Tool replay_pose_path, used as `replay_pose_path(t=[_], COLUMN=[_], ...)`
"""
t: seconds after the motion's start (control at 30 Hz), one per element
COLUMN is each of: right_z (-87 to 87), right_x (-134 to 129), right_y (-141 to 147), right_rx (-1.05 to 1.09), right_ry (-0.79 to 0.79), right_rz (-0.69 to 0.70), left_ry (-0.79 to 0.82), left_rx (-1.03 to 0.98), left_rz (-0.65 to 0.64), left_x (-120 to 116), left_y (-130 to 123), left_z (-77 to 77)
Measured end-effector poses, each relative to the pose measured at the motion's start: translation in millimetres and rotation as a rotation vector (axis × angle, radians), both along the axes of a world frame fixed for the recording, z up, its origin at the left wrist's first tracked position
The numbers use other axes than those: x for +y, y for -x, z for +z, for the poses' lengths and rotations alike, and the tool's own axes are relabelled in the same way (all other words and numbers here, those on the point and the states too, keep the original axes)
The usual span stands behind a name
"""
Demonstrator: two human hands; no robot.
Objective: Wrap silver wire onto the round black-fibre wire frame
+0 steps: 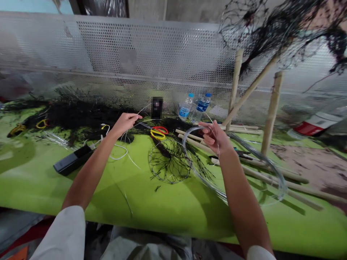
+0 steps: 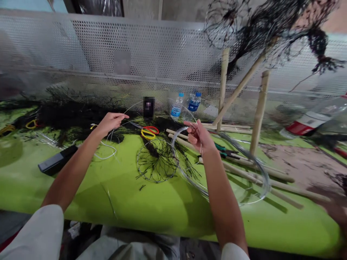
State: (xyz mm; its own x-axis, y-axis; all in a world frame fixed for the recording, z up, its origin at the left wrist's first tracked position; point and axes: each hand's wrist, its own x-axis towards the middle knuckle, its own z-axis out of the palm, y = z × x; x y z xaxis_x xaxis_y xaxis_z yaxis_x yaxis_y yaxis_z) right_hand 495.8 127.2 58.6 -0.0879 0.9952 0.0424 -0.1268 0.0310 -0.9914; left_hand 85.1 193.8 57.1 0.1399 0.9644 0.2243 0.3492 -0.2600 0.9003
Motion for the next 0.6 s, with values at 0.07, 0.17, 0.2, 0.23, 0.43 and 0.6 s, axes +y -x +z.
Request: replay_pose_path(t=[0.07, 0.17, 0.2, 0.23, 0.43, 0.6], right_z=[10.6, 24.9, 29.3, 33.7, 64.0, 85.6], right_x=[-5.9, -15.2, -18.1, -20.6, -26.8, -23.9], right_y=[3.8, 12.5, 16.3, 20.7, 55.2, 71.5], right_rx=[-0.003, -0.017, -0.021, -0.025, -0.062, -0.156], right_ry=[0.003, 0.008, 0.008, 0.006, 0.018, -0.019], right_rz=[0.039, 0.102, 0.123, 0.143, 0.300, 0.394], left_ry=[-0.025, -0.048, -0.056, -0.067, -0.318, -0.365], left_rx=[0.073, 0.177, 0.206, 0.232, 0.309, 0.348], left_rz=[0.049, 0.095, 0.096, 0.093, 0.009, -0.279], left_x=[-0.9, -3.2, -4.4, -5.7, -18.2, -16.5], left_y=[5.3, 11.3, 11.7, 10.8, -29.5, -70.6], left_z=[-2.5, -6.1, -6.5, -5.7, 35.6, 82.0])
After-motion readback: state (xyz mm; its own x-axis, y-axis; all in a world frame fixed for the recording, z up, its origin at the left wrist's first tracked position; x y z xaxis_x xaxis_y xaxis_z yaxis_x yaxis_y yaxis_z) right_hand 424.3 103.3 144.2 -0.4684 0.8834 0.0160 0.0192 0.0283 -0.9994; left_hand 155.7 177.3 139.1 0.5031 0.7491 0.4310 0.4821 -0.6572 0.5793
